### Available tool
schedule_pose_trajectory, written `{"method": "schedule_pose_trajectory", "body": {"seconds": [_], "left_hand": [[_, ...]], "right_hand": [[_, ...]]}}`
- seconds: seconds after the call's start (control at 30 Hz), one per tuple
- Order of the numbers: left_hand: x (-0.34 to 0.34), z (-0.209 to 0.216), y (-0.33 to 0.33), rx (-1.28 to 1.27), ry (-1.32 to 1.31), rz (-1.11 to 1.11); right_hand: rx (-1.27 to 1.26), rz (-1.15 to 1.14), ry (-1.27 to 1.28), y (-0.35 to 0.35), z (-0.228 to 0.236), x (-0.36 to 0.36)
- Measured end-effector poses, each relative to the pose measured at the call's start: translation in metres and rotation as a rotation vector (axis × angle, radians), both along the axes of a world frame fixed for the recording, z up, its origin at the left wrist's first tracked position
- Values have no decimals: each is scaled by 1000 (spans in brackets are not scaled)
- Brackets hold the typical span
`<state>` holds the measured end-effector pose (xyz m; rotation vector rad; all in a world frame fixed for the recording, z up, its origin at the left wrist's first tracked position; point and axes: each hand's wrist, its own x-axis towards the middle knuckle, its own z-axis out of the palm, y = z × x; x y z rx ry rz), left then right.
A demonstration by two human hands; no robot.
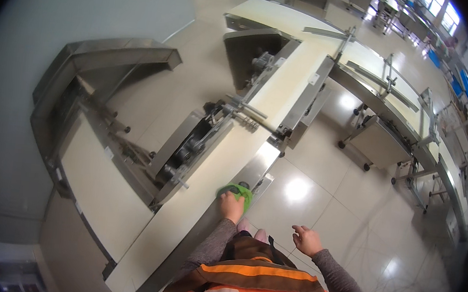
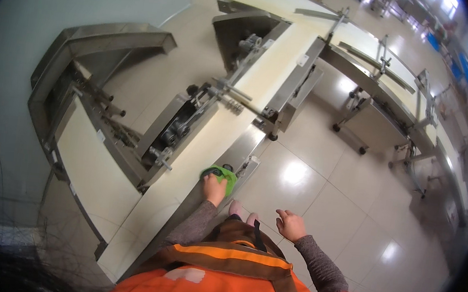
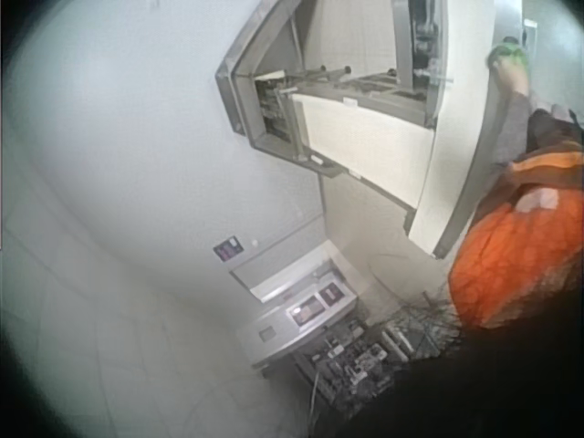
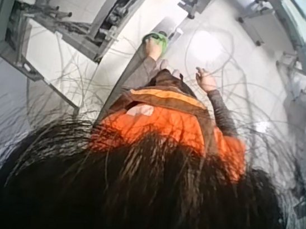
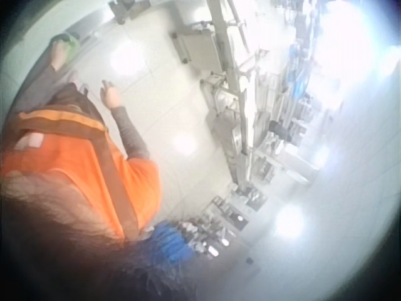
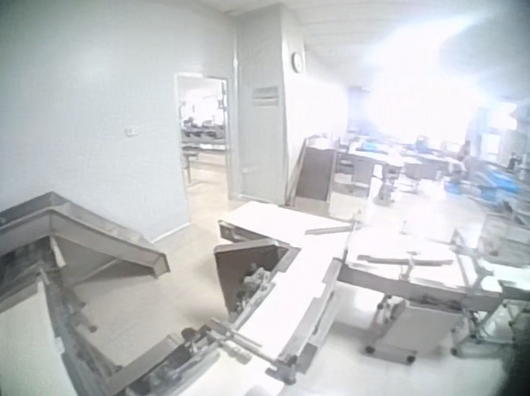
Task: The person mops the floor with a red-handled mop and a white bucket, then wipes a stainless steel conveyor belt with a green cloth. The person also uses a yellow-handled tool to scrape or adjust parts of the machinery while continuing to wipe surfaces.
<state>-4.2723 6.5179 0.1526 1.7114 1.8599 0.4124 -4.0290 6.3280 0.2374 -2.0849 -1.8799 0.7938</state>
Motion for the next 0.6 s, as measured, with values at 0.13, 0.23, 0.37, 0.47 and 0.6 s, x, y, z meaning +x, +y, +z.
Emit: {"method": "schedule_pose_trajectory", "body": {"seconds": [0.13,0.23,0.37,0.47,0.6], "left_hand": [[61,14,43,3,-6,-101],[107,14,78,-23,-64,-167],[150,14,109,-62,-84,-192],[170,9,119,-10,-95,-244],[181,-5,138,59,-159,-339]], "right_hand": [[-23,-127,18,-1,-2,5],[-68,-208,11,-10,-2,6],[-61,-293,55,-9,11,11],[-40,-326,29,-6,15,17],[-95,-311,-7,-7,23,30]]}}
